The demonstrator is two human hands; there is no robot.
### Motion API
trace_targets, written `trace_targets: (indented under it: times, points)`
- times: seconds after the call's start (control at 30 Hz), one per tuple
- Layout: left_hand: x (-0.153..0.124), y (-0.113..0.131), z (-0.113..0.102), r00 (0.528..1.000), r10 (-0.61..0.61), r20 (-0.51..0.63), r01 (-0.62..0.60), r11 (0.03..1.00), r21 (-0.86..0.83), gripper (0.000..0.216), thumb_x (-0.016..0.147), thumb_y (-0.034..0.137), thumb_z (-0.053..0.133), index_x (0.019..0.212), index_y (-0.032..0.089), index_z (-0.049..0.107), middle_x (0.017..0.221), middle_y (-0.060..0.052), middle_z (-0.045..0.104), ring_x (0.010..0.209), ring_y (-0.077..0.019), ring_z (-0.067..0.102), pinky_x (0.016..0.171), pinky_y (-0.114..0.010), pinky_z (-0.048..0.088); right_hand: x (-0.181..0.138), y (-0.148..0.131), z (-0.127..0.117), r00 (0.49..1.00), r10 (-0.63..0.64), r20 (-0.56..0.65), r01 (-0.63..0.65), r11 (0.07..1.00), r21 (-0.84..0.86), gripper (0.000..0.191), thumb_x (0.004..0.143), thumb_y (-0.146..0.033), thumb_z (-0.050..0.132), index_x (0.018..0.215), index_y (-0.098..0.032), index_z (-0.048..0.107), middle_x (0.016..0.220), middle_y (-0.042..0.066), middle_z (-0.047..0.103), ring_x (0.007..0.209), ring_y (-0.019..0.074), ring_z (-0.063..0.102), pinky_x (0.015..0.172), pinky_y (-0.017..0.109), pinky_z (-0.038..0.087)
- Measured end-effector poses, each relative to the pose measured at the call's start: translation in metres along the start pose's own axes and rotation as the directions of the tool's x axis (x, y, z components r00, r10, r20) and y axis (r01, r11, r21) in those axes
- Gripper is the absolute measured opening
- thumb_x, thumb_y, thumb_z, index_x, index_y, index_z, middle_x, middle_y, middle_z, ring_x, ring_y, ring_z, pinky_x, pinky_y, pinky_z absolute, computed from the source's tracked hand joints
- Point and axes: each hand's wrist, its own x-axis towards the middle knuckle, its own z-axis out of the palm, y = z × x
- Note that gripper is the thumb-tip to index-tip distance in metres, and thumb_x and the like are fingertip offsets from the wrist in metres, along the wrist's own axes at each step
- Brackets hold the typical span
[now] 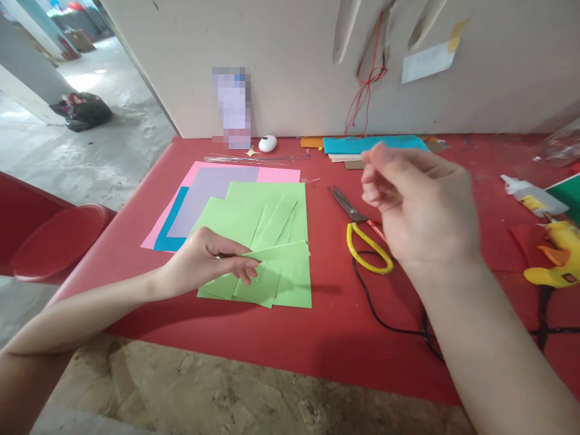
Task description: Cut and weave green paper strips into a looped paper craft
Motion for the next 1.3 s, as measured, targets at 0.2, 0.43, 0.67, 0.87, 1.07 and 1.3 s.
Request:
trace_targets:
  times: [0.2,0.43,0.67,0.87,1.07,1.3]
  points:
    - [0.011,-0.005,-0.002,0.995,0.088,-0.051,-0.091,0.994,-0.062,0.035,0.089,0.037,0.044,0.064,0.016,0.056,0.054,0.002,0.057,0.058,-0.0105,0.062,0.066,-0.023,0.05,-0.018,-0.002,0.012,0.932,0.157,0.326,-0.069,0.961,-0.266,0.039,0.078,-0.056,0.053,0.067,-0.022,0.067,0.065,0.003,0.061,0.048,0.011,0.047,0.045,0.028,0.035]
    - [0.013,-0.009,0.003,0.997,0.073,0.001,-0.073,0.992,0.098,0.031,0.092,0.036,0.033,0.07,0.017,0.045,0.072,0.001,0.046,0.073,-0.0118,0.053,0.074,-0.027,0.046,-0.037,0.015,0.037,0.854,0.216,0.473,-0.019,0.922,-0.388,0.02,0.075,-0.038,0.062,0.079,-0.019,0.067,0.079,0.003,0.068,0.064,0.0127,0.057,0.052,0.023,0.043]
    - [0.005,-0.006,0.004,0.989,0.132,0.06,-0.14,0.976,0.168,0.029,0.092,0.032,0.028,0.093,0.02,0.055,0.086,-0.002,0.045,0.084,-0.0148,0.048,0.087,-0.029,0.042,-0.041,0.026,0.039,0.886,0.168,0.432,0.06,0.883,-0.466,0.018,0.072,-0.034,0.066,0.072,-0.016,0.067,0.058,-0.001,0.061,0.05,0.0096,0.048,0.047,0.023,0.039]
    - [0.013,-0.008,0.0,0.983,0.169,-0.066,-0.165,0.984,0.068,0.014,0.086,0.031,0.047,0.086,0.017,0.049,0.076,0.001,0.043,0.067,-0.0101,0.042,0.062,-0.024,0.039,-0.041,0.019,0.037,0.902,0.141,0.408,0.052,0.902,-0.428,0.029,0.074,-0.033,0.064,0.053,-0.017,0.054,0.051,-0.002,0.053,0.046,0.0073,0.044,0.042,0.021,0.034]
    - [0.016,-0.01,-0.003,0.994,0.064,0.092,-0.055,0.993,-0.101,0.035,0.085,0.042,0.05,0.062,0.016,0.042,0.056,0.006,0.032,0.051,-0.0052,0.032,0.048,-0.02,0.029,-0.036,0.025,0.03,0.896,0.133,0.423,0.012,0.946,-0.323,0.032,0.082,-0.038,0.055,0.058,-0.018,0.049,0.048,-0.004,0.044,0.046,0.0064,0.041,0.045,0.021,0.034]
    - [0.013,-0.01,0.003,0.978,0.193,-0.085,-0.201,0.975,-0.098,0.034,0.085,0.039,0.05,0.062,0.017,0.04,0.055,0.006,0.031,0.05,-0.0055,0.028,0.045,-0.02,0.026,-0.042,0.023,0.036,0.761,0.246,0.6,-0.086,0.955,-0.282,0.029,0.08,-0.037,0.057,0.061,-0.016,0.051,0.054,-0.003,0.048,0.047,0.0058,0.041,0.043,0.021,0.034]
